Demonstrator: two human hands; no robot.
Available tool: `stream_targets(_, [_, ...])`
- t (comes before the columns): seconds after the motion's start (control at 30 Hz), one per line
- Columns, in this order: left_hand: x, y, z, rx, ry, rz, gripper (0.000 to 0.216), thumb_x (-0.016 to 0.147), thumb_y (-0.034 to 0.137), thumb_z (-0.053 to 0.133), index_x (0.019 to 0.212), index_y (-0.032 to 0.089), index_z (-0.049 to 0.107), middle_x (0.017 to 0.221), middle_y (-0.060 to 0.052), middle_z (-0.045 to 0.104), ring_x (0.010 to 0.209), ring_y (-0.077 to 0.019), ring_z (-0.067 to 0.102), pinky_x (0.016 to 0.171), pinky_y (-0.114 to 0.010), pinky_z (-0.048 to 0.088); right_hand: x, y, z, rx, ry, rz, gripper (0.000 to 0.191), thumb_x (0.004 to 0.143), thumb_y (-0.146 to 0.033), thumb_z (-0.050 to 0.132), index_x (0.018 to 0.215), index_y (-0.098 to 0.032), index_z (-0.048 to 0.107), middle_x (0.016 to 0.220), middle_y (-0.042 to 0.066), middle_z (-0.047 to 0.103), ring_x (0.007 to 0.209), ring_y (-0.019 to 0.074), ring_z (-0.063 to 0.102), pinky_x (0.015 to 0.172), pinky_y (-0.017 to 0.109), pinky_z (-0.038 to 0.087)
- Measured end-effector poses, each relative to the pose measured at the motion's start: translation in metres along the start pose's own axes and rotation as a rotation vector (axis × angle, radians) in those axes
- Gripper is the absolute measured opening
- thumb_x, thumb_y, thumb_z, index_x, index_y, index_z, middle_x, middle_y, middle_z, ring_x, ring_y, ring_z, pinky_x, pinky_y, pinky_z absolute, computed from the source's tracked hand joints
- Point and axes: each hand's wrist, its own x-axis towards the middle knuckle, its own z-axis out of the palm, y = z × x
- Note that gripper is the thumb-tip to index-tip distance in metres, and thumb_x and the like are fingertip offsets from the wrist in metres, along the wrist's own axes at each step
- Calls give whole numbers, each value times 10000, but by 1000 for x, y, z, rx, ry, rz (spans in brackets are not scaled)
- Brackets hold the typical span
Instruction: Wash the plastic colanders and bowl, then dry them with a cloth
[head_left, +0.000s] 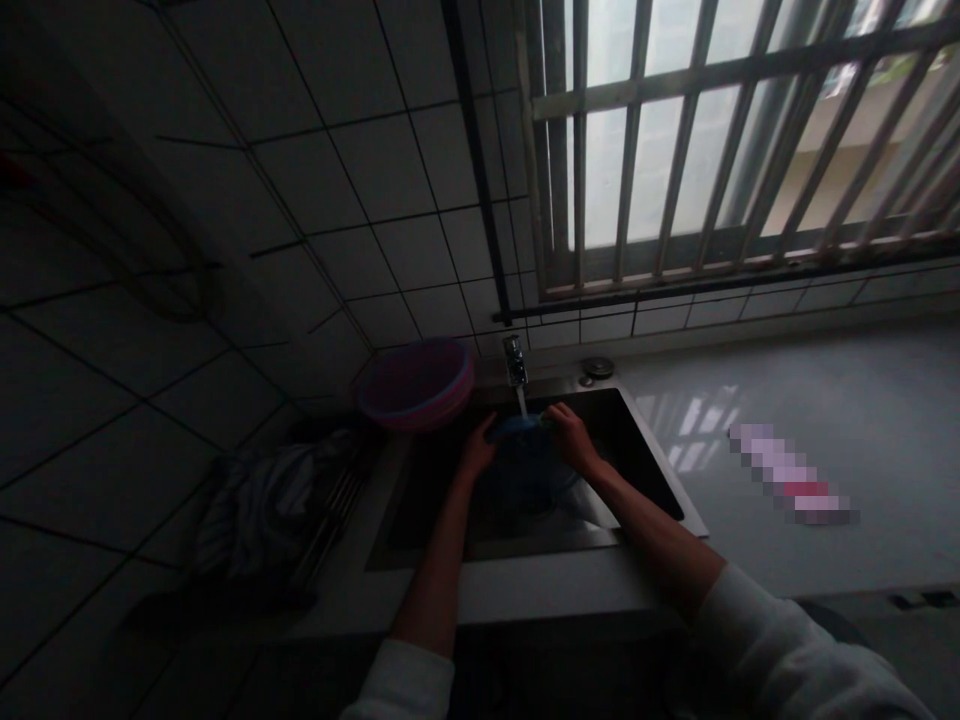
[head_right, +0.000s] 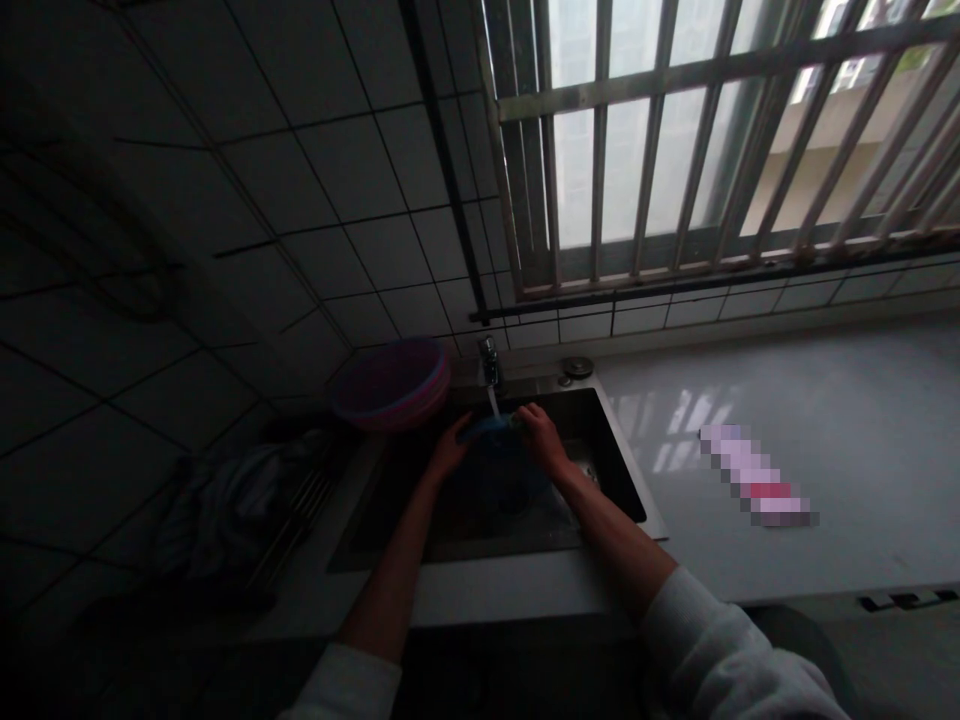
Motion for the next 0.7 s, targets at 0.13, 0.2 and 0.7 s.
stream_targets(0.13, [1,-10,1,59,-9,-17,384,961,256,612,1326,258,733,1411,-71,713,1364,-277,635,1193,-492,459,-2,13,4,-85,-7,82,425,858,-86,590,1253,-233,649,1216,87,664,1109,228,620,970,331,478])
stream_targets(0.2, [1,-14,-3,56,28,6,426,957,238,604,1370,261,705,1439,-65,696,1381,-267,620,1199,-483,456,-4,24,0,-159,-36,216,452,865,-113,638,1304,-218,636,1223,105,685,1097,241,645,962,346,490])
stream_targets(0.7, [-8,-24,-1,-66,-48,42,846,759,285,856,1514,215,480,1528,-169,582,1370,-304,607,1156,-489,482,-4,21,-27,-325,-42,412,329,964,-171,554,1216,-270,740,1073,85,802,976,262,754,784,285,491])
